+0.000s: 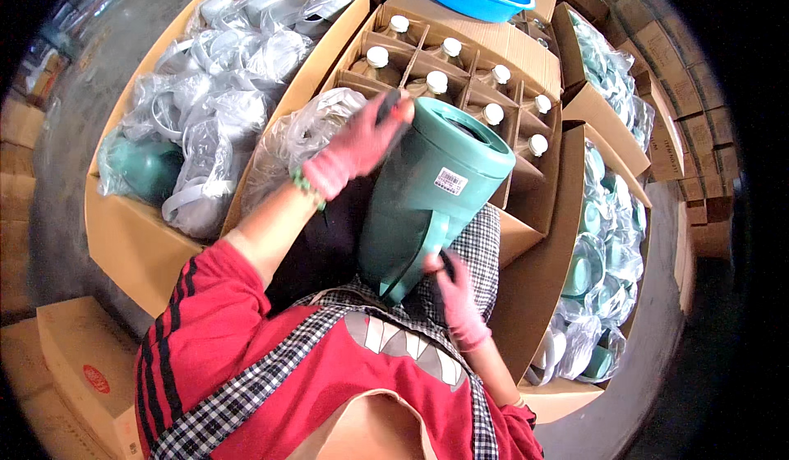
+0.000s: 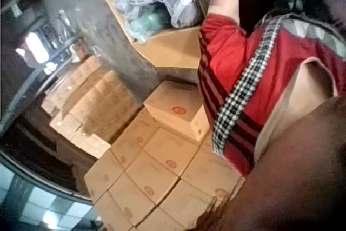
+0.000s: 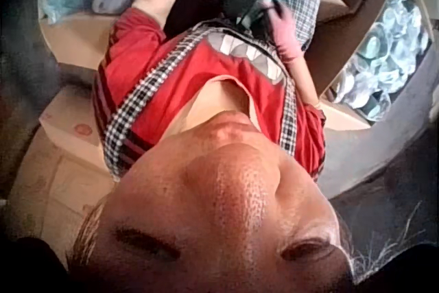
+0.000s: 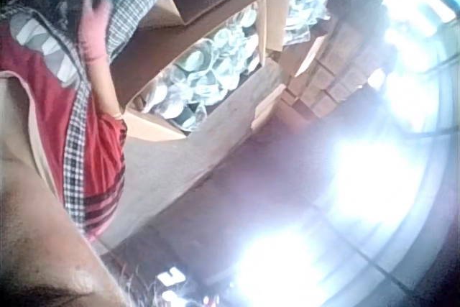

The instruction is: The person assembles plastic pitchers by removing them from plastic bags, inserting a metal filter into the body, and screwing on the lid. They repeat this process for multiple pitchers of different colors, placing the finished units into a cardboard box.

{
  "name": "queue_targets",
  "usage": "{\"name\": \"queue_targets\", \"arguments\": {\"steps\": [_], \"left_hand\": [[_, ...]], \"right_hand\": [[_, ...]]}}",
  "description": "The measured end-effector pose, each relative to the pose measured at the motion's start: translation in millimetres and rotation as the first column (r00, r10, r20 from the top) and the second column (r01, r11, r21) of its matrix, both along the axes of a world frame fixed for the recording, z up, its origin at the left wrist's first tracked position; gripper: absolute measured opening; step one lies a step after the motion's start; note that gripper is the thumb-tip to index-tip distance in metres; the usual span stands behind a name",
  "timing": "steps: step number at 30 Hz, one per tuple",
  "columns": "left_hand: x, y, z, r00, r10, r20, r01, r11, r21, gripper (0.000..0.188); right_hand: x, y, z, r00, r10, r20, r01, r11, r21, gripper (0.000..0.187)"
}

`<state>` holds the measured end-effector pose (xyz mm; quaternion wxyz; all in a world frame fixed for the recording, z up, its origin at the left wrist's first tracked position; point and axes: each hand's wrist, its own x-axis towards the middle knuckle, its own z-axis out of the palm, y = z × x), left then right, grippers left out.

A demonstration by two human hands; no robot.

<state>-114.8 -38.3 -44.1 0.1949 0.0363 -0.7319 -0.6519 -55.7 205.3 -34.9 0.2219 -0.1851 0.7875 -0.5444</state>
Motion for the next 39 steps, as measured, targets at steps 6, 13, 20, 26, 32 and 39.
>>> {"name": "queue_targets", "arguments": {"steps": [6,13,20,26,32,39], "left_hand": [[-22.4,48.4,21.1,0.980,0.145,-0.135,-0.185,0.915,-0.359,0.055],[-12.3,-8.8,45.2,0.989,0.132,0.060,-0.122,0.982,-0.141,0.049],[34.0,45.1,59.0,0.955,-0.040,-0.295,-0.182,0.706,-0.684,0.054],[-6.7,27.1,30.4,0.996,0.060,-0.067,-0.072,0.978,-0.194,0.053],[14.3,34.0,51.9,0.942,0.216,-0.258,-0.291,0.908,-0.303,0.053],[40.8,55.0,60.1,0.982,-0.029,-0.187,-0.127,0.634,-0.763,0.054]], "right_hand": [[-129.8,-12.4,-1.9,0.944,-0.318,-0.090,0.262,0.886,-0.382,0.051],[-111.4,-39.3,3.7,0.821,-0.340,-0.458,0.205,0.925,-0.320,0.049],[-187.2,-25.8,-44.9,0.925,-0.214,0.315,0.347,0.813,-0.467,0.043],[-133.7,-31.3,2.1,0.978,-0.188,-0.085,0.126,0.873,-0.472,0.049],[-144.6,-34.4,-9.6,0.854,-0.515,0.072,0.481,0.729,-0.486,0.051],[-166.8,-17.9,-22.5,0.950,-0.266,0.167,0.313,0.836,-0.450,0.047]]}}
